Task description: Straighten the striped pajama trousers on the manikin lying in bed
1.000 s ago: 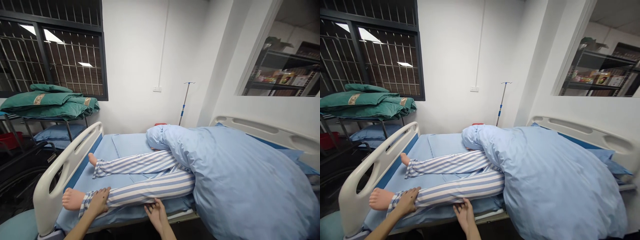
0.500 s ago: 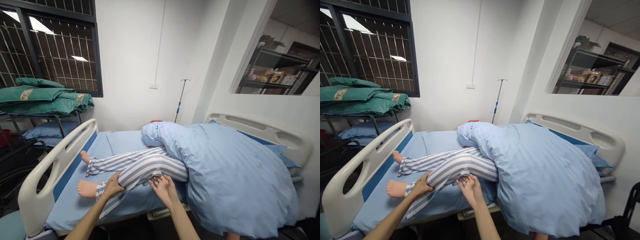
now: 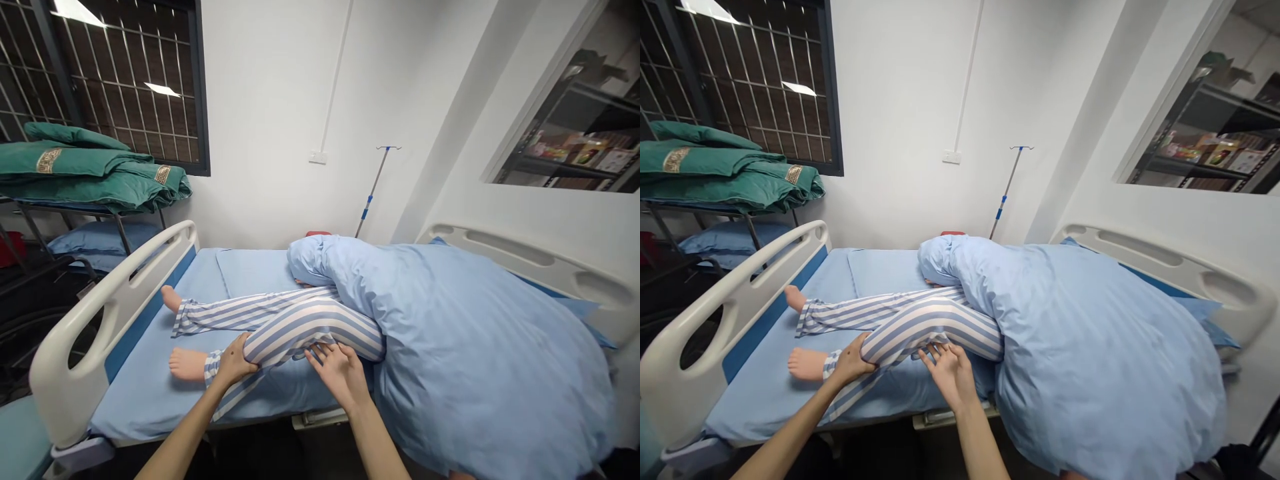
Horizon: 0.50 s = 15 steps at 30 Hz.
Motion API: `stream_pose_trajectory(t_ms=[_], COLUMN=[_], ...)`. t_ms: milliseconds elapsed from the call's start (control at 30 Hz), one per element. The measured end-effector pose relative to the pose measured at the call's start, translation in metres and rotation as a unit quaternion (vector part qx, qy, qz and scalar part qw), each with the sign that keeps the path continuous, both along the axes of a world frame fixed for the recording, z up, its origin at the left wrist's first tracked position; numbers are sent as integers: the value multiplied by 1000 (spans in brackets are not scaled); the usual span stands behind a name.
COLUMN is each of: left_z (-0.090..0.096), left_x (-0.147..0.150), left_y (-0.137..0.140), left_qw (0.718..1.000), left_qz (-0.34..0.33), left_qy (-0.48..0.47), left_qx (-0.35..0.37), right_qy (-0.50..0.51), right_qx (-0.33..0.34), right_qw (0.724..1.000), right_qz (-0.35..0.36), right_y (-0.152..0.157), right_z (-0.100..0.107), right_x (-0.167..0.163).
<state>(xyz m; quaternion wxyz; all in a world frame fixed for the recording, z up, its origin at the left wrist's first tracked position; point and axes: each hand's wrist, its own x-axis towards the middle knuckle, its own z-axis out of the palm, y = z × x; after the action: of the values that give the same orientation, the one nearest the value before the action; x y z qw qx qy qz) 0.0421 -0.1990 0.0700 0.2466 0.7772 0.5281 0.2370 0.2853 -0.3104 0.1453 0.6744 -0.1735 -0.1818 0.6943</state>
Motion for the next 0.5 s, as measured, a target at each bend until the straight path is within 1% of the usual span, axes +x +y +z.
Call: stream_pose_trajectory(t_ms=[100,200,267,367,500], left_z=[-12,-27,-33,-33,-23], left_x=[-11,-27,-37,-49,-73], left_y=[3,7,10,12,13], left_qw=[1000,996,990,983,975], left_qz=[-7,8,22,22,5], left_qy=[18,90,138,182,221], left_qx=[3,-3,4,11,35], right_qy=[-3,-15,-21,-35,-50], right_qx=[0,-3,-5,-12,-44], right_qw=[1000,1000,1000,999,998], right_qz=[-3,-5,-1,1,-5], right_y=[1,1,0,-2,-3], right_z=[-1,-2,-3,-5,-19], right_x=[0,-1,-2,-4,-12])
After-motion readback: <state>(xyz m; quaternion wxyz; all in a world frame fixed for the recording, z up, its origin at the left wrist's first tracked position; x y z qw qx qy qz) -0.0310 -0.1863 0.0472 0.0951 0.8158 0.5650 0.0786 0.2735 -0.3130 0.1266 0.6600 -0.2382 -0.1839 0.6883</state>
